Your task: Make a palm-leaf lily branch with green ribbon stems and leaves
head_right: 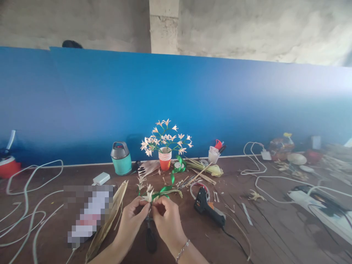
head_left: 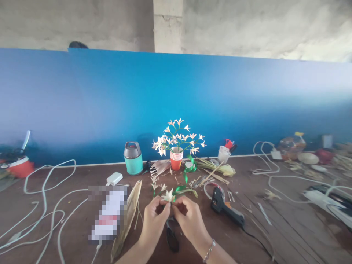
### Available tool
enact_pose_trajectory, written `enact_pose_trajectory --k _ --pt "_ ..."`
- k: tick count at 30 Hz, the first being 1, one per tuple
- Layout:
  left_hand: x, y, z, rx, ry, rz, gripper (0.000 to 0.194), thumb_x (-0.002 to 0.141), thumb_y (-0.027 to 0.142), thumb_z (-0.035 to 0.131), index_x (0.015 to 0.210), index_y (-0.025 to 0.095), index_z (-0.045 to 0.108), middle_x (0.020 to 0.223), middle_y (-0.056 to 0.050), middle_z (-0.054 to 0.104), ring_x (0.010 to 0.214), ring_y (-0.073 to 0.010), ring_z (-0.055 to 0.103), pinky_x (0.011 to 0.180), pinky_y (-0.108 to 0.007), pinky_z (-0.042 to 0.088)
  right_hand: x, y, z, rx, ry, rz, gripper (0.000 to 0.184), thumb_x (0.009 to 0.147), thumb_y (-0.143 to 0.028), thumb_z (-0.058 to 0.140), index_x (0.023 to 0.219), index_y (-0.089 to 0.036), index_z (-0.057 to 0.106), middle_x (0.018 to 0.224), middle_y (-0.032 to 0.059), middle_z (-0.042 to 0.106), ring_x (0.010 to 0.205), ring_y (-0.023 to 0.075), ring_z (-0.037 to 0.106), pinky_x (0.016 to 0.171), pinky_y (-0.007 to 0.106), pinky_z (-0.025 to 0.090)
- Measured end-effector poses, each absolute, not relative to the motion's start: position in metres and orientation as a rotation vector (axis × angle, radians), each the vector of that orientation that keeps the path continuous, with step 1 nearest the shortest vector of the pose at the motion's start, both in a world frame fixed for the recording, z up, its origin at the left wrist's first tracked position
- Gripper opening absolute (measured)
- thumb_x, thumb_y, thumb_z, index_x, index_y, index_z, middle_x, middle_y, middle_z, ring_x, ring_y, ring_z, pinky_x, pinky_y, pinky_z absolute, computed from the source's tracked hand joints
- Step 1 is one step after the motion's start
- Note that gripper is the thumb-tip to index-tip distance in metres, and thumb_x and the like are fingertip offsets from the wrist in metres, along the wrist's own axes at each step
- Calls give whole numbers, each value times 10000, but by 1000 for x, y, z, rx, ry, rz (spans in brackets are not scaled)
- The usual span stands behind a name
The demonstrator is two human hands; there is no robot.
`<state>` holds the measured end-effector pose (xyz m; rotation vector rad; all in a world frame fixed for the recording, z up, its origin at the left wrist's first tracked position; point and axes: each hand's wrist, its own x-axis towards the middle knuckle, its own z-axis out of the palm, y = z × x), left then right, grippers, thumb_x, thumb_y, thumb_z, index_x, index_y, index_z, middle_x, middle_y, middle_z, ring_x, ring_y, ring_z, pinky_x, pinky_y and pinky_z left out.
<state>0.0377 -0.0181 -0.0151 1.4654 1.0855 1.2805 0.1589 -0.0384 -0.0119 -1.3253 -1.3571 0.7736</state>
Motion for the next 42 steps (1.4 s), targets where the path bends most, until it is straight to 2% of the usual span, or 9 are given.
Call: enact_pose_trajectory --k 7,21,29,35,38,42 --pt "39 -20 -14 1440 982 1310 73 689 219 558 646 161 565 658 8 527 653 -141 508 625 -227 425 159 -39 -11 -1344 -1392 703 111 729 -195 575 619 -185 579 605 21 611 556 159 538 516 242 399" --pt "38 -19 -16 1514 1109 1358 205 724 325 602 606 158 585 614 3 562 619 -147 530 595 -233 444 155 -42 -10 -1336 -1457 548 128 750 -217 545 629 -200 582 633 32 629 560 161 550 539 245 418" --pt "35 -17 -15 1560 1116 1345 195 739 307 575 611 163 602 634 -10 575 648 -159 545 624 -232 444 155 -37 -23 -1296 -1312 849 128 726 -278 604 654 -174 622 606 31 620 550 159 538 514 242 413" --pt "33 -15 -15 1535 1098 1302 217 730 335 588 603 161 614 634 -18 575 623 -154 538 603 -230 438 159 -31 -31 -1201 -1184 1106 258 663 -415 668 692 -159 648 575 18 592 454 118 486 436 226 385" --pt "33 -12 -16 1509 1041 1258 221 738 321 586 590 159 606 619 -11 568 604 -143 528 584 -222 430 163 -31 -25 -1218 -1155 1219 319 628 -468 680 655 -153 641 505 -11 541 399 90 433 392 205 343" --pt "32 -10 -20 1495 942 1182 238 760 306 570 578 156 593 589 2 541 588 -130 514 577 -221 420 169 -33 -17 -1172 -1076 1415 319 614 -444 699 597 -148 583 461 -52 465 388 59 368 374 174 278"
